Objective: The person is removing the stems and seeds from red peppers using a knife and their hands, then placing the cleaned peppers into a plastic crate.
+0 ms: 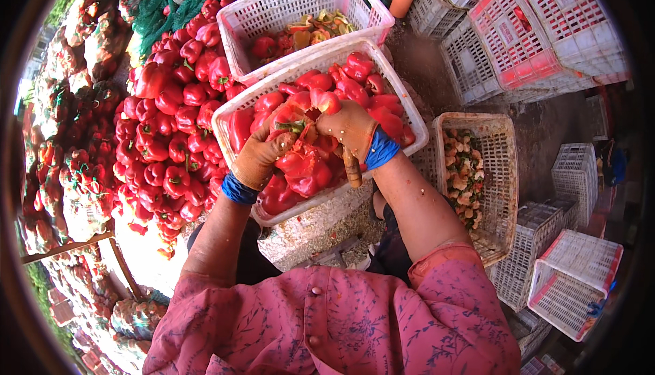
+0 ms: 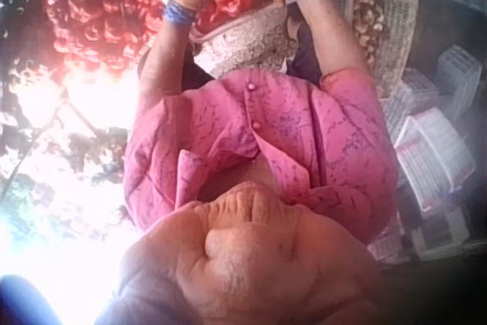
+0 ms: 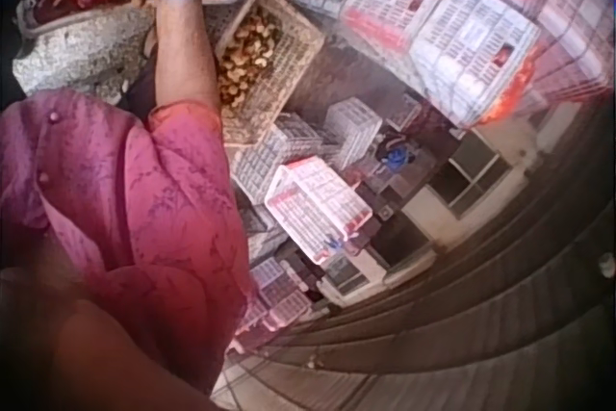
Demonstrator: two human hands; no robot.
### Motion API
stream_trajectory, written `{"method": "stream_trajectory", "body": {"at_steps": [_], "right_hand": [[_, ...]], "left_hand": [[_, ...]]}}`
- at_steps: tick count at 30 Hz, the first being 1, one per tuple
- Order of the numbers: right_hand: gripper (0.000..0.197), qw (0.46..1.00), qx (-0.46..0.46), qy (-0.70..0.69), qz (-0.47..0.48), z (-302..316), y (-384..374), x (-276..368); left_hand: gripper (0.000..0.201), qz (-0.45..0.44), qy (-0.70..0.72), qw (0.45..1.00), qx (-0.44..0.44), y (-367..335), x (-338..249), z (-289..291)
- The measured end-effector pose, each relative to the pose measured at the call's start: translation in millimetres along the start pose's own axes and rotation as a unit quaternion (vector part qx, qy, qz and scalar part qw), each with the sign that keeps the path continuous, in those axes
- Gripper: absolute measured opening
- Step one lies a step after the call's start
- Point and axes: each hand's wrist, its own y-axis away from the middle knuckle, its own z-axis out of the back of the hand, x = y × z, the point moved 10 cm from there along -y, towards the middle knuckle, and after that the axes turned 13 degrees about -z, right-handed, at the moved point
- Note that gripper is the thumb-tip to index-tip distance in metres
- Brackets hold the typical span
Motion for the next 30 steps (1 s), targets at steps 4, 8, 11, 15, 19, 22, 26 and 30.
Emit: {"method": "stream_trajectory", "body": {"at_steps": [4, 8, 11, 15, 19, 22, 26, 30], "right_hand": [[0.028, 0.996, 0.031, -0.070, 0.037, -7.0, 6.7, 1.2], [0.028, 0.979, 0.050, 0.172, 0.093, -19.6, 14.1, -3.7], [0.027, 0.981, 0.034, 0.164, 0.094, -20.9, 26.6, 20.4], [0.028, 0.991, 0.088, 0.104, -0.001, -32.9, 11.8, -24.6], [0.031, 0.971, 0.149, -0.184, -0.026, -52.4, -10.6, -97.8], [0.032, 0.892, 0.254, -0.362, -0.091, -70.4, -12.3, -96.8], [0.027, 0.968, 0.012, 0.115, 0.222, -55.0, 14.5, -5.8], [0.024, 0.976, -0.009, 0.017, -0.216, -9.5, -11.8, -15.0]], "left_hand": [[0.082, -0.034, -0.094, 0.994, 0.043, 1.2, -14.8, -12.7], [0.083, -0.085, -0.243, 0.964, 0.061, 0.8, -22.5, -12.1], [0.075, -0.096, -0.299, 0.946, 0.081, 4.7, -33.2, -15.4], [0.071, -0.103, -0.280, 0.948, 0.115, 9.4, -34.1, -13.0], [0.072, -0.085, -0.250, 0.951, 0.158, 11.9, -39.4, -18.2], [0.070, 0.002, -0.101, 0.991, 0.086, 17.5, -36.8, 3.3], [0.085, -0.033, 0.299, 0.954, -0.001, 17.1, -13.0, 23.6], [0.045, 0.055, 0.320, 0.940, -0.104, 20.3, 29.4, 73.8]]}}
